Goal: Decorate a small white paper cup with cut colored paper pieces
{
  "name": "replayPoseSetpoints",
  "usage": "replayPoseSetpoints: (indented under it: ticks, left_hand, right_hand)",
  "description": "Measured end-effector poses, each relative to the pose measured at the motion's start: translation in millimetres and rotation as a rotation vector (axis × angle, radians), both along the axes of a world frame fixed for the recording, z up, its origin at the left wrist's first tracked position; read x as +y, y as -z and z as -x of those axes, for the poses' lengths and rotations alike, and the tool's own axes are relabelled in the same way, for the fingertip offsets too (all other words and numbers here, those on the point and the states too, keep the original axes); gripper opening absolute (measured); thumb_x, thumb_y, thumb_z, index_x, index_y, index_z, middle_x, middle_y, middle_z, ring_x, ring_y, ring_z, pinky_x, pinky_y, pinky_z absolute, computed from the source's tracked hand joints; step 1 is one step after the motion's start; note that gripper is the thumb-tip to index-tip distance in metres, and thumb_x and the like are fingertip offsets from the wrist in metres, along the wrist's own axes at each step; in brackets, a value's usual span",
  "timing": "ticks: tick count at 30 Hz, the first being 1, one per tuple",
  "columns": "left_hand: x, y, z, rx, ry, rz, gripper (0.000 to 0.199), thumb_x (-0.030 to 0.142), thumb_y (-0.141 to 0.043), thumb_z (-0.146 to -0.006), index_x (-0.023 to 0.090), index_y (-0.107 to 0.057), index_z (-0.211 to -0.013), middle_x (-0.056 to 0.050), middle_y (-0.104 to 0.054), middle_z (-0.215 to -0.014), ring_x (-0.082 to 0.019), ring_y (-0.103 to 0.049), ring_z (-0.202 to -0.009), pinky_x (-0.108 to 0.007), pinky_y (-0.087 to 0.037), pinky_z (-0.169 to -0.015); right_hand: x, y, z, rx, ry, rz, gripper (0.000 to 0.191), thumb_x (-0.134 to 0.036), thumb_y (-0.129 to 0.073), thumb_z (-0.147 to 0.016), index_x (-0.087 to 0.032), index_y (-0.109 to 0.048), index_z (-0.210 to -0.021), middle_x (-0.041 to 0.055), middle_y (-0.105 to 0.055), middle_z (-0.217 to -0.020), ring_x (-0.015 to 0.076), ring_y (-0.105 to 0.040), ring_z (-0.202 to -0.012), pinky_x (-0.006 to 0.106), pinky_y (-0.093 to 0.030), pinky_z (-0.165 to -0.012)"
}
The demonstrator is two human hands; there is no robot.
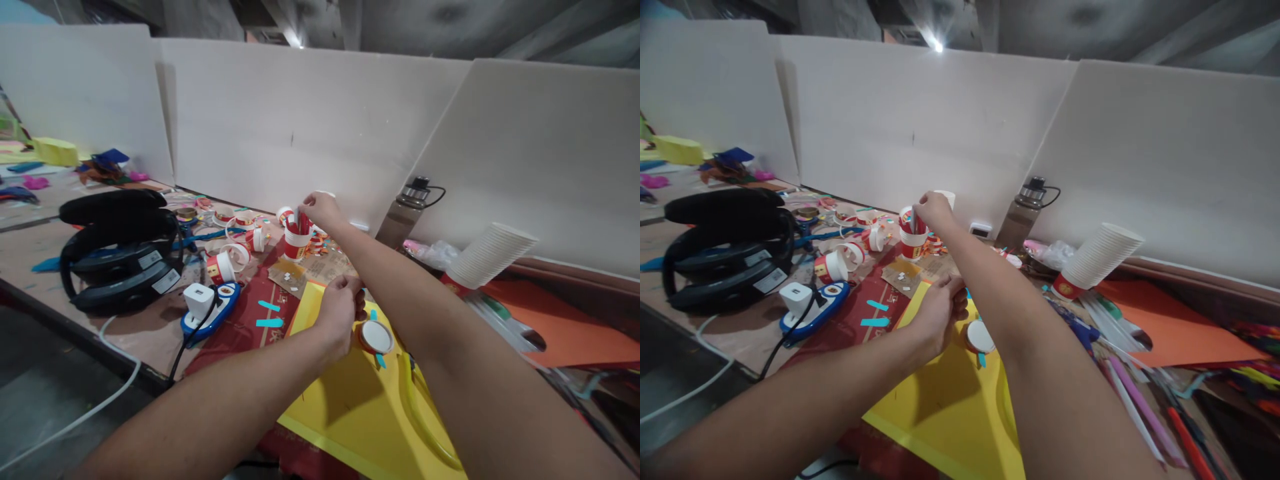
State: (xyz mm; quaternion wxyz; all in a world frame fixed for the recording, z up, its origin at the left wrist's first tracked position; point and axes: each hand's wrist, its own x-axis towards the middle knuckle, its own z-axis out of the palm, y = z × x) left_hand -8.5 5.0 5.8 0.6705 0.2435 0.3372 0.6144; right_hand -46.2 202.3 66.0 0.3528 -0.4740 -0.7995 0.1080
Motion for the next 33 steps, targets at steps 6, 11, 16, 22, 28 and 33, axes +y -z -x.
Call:
replayPoseSetpoints:
  ticks: [6,11,16,22,28,33]
  left_hand:
    - [1,1.4,0,-0.014,-0.010,0.011,0.028,0.026,-0.062,-0.073,0.020,-0.036,-0.066,0.008,-0.031,-0.054,-0.005,-0.025,-0.046,-0.020,-0.022,-0.046]
    - [0,-1.1,0,-0.020,0.012,0.005,0.025,0.024,-0.062,-0.073,0.019,-0.038,-0.066,0.009,-0.029,-0.052,-0.005,-0.024,-0.045,-0.020,-0.021,-0.045]
    - [1,-0.1,0,-0.006,-0.017,0.014,0.019,0.022,-0.061,-0.073,0.018,-0.044,-0.068,0.008,-0.031,-0.051,-0.005,-0.026,-0.044,-0.019,-0.020,-0.044]
    - [6,-1.0,6,-0.122,-0.023,-0.013,0.025,0.038,-0.063,-0.080,0.014,-0.057,-0.076,0.006,-0.040,-0.051,-0.005,-0.034,-0.044,-0.018,-0.025,-0.043]
    - [11,-12.8,17,-0.255,0.063,-0.167,0.047,0.053,-0.046,-0.091,0.012,-0.063,-0.077,-0.005,-0.061,-0.062,-0.011,-0.056,-0.053,-0.022,-0.044,-0.052]
    - [11,-8.4,16,-0.097,0.094,-0.260,0.018,0.024,-0.055,-0.090,0.011,-0.067,-0.088,-0.007,-0.068,-0.072,-0.011,-0.062,-0.061,-0.020,-0.048,-0.057]
  right_hand:
    - [0,-4.6,3,0.037,-0.023,-0.019,0.014,-0.016,-0.061,-0.077,-0.015,-0.073,-0.084,0.0064,-0.071,-0.080,0.0148,-0.061,-0.072,0.027,-0.046,-0.070]
    - [1,-18.9,-6,0.277,-0.025,-0.072,0.014,-0.022,-0.060,-0.081,-0.014,-0.071,-0.086,0.0052,-0.070,-0.082,0.0135,-0.061,-0.075,0.026,-0.045,-0.072]
    - [-7,-34.0,-22,0.366,-0.005,-0.201,0.017,-0.023,-0.051,-0.089,-0.013,-0.065,-0.091,0.0051,-0.068,-0.088,0.0119,-0.060,-0.081,0.025,-0.044,-0.077]
    - [-67,-39.6,-67,0.326,-0.065,-0.400,0.023,-0.032,-0.046,-0.095,-0.019,-0.064,-0.101,0.0051,-0.066,-0.100,0.0147,-0.061,-0.095,0.028,-0.046,-0.084]
    - [-156,-5.5,-139,0.049,-0.400,-0.486,0.019,-0.032,-0.049,-0.094,-0.029,-0.068,-0.094,0.0045,-0.072,-0.097,0.0201,-0.063,-0.103,0.040,-0.047,-0.096]
    - [-209,23.6,-174,-0.134,-0.512,-0.400,0.020,-0.027,-0.050,-0.093,-0.033,-0.069,-0.091,0.0025,-0.074,-0.100,0.0186,-0.065,-0.104,0.041,-0.046,-0.099]
